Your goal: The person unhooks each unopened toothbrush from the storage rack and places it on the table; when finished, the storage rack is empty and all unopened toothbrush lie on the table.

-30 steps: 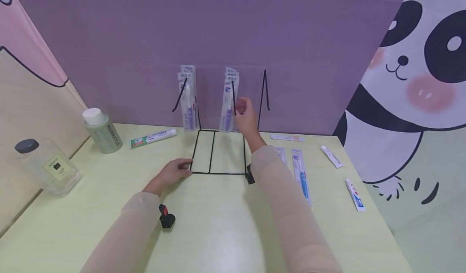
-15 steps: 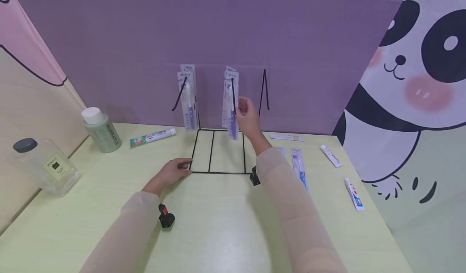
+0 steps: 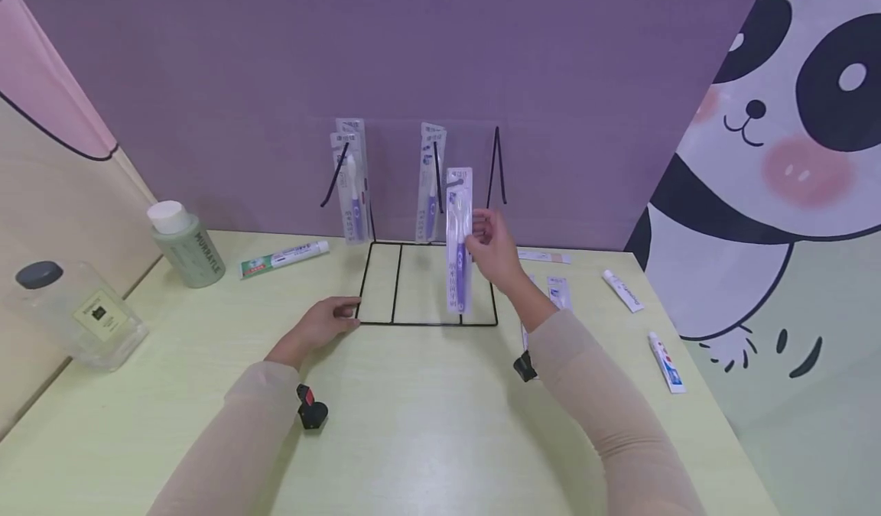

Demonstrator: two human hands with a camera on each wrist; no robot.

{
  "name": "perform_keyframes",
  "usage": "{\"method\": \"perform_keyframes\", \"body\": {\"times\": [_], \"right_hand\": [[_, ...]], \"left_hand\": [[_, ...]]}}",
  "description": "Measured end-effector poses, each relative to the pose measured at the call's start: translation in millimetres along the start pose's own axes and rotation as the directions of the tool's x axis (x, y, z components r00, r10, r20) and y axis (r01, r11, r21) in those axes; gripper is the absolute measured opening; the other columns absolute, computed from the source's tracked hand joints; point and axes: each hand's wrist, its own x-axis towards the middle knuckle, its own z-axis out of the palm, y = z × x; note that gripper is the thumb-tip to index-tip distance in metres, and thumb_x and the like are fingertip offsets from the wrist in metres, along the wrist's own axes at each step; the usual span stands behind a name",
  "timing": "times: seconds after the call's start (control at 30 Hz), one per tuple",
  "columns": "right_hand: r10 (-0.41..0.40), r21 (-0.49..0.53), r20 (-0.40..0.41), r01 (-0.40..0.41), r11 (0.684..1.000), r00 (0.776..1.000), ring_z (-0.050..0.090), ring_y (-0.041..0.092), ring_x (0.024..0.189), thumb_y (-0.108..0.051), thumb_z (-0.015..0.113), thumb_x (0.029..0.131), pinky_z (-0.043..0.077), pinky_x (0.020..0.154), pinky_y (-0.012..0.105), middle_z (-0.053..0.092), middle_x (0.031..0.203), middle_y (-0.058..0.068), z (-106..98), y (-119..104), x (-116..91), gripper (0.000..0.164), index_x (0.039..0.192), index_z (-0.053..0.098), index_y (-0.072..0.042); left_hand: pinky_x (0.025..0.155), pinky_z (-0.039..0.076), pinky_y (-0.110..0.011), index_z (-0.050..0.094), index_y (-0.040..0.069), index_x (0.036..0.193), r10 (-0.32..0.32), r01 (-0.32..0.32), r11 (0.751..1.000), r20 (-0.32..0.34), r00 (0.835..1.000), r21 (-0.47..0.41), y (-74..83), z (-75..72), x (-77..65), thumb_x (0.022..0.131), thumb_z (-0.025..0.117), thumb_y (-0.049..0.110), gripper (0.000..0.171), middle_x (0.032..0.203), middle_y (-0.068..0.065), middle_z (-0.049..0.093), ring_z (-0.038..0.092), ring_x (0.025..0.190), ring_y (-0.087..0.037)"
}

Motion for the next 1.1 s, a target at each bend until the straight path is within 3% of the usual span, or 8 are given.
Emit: {"method": "perform_keyframes", "body": {"times": [0.1,0.27,0.47,0.63,0.83,1.03,1.1], "right_hand": [[0.168,0.021,0.063,-0.169,0.985,0.984,0.053,0.02,0.075,0.005,0.05,0.084,0.049,0.059,0.035,0.052,0.104,0.019,-12,4,-27,0.05,0.13,0.035,-0.006],[0.379,0.001,0.182,-0.385,0.923,0.907,0.054,0.02,0.074,0.004,0.05,0.086,0.05,0.059,0.035,0.047,0.103,0.017,-31,17,-77,0.056,0.136,0.028,-0.009],[0.516,-0.033,0.264,-0.527,0.849,0.815,0.052,0.022,0.072,0.006,0.05,0.085,0.05,0.06,0.038,0.045,0.099,0.017,-39,38,-125,0.058,0.135,0.025,-0.006],[0.59,-0.072,0.279,-0.596,0.8,0.758,0.052,0.025,0.073,0.005,0.053,0.082,0.05,0.062,0.041,0.045,0.098,0.018,-41,48,-149,0.06,0.134,0.025,-0.005],[0.635,-0.133,0.256,-0.624,0.77,0.729,0.053,0.025,0.071,0.006,0.056,0.079,0.05,0.06,0.039,0.044,0.092,0.017,-42,56,-158,0.061,0.133,0.029,-0.003],[0.643,-0.224,0.231,-0.603,0.766,0.73,0.055,0.025,0.068,0.005,0.058,0.078,0.051,0.057,0.039,0.046,0.089,0.017,-42,55,-160,0.06,0.132,0.032,-0.001],[0.648,-0.302,0.216,-0.581,0.756,0.73,0.056,0.024,0.068,0.003,0.059,0.078,0.051,0.055,0.038,0.048,0.09,0.016,-43,51,-160,0.059,0.131,0.034,-0.001]], "left_hand": [[0.09,0.036,-0.041,0.049,0.009,0.13,0.001,-0.001,1.0,0.002,1.0,-0.008,-1.1,-0.3,0.6,0.085,0.064,0.012,0.048,0.11,-0.01,0.052,0.045,0.102,-0.025],[0.091,0.035,-0.041,0.048,0.008,0.13,0.01,-0.009,1.0,0.009,1.0,-0.012,-3.8,-0.3,0.9,0.085,0.064,0.012,0.048,0.112,-0.011,0.051,0.045,0.105,-0.025],[0.09,0.035,-0.039,0.048,0.009,0.131,0.003,-0.003,1.0,0.013,1.0,-0.014,-2.0,-1.4,1.7,0.086,0.063,0.013,0.048,0.111,-0.01,0.051,0.045,0.103,-0.024],[0.088,0.035,-0.04,0.047,0.007,0.131,0.007,-0.006,1.0,0.022,1.0,-0.016,1.5,-1.0,0.9,0.086,0.063,0.012,0.048,0.11,-0.011,0.051,0.044,0.101,-0.025],[0.089,0.035,-0.04,0.048,0.009,0.131,0.001,-0.001,1.0,0.018,1.0,-0.013,1.3,-1.0,0.8,0.086,0.063,0.012,0.047,0.109,-0.011,0.05,0.044,0.1,-0.025],[0.089,0.035,-0.04,0.048,0.008,0.131,0.003,-0.003,1.0,0.015,1.0,-0.012,-0.2,-0.2,2.0,0.086,0.063,0.013,0.048,0.11,-0.011,0.051,0.045,0.101,-0.025],[0.089,0.035,-0.04,0.048,0.008,0.131,0.006,-0.006,1.0,0.017,1.0,-0.015,0.5,0.2,1.5,0.086,0.063,0.013,0.047,0.11,-0.011,0.051,0.045,0.101,-0.025]]}}
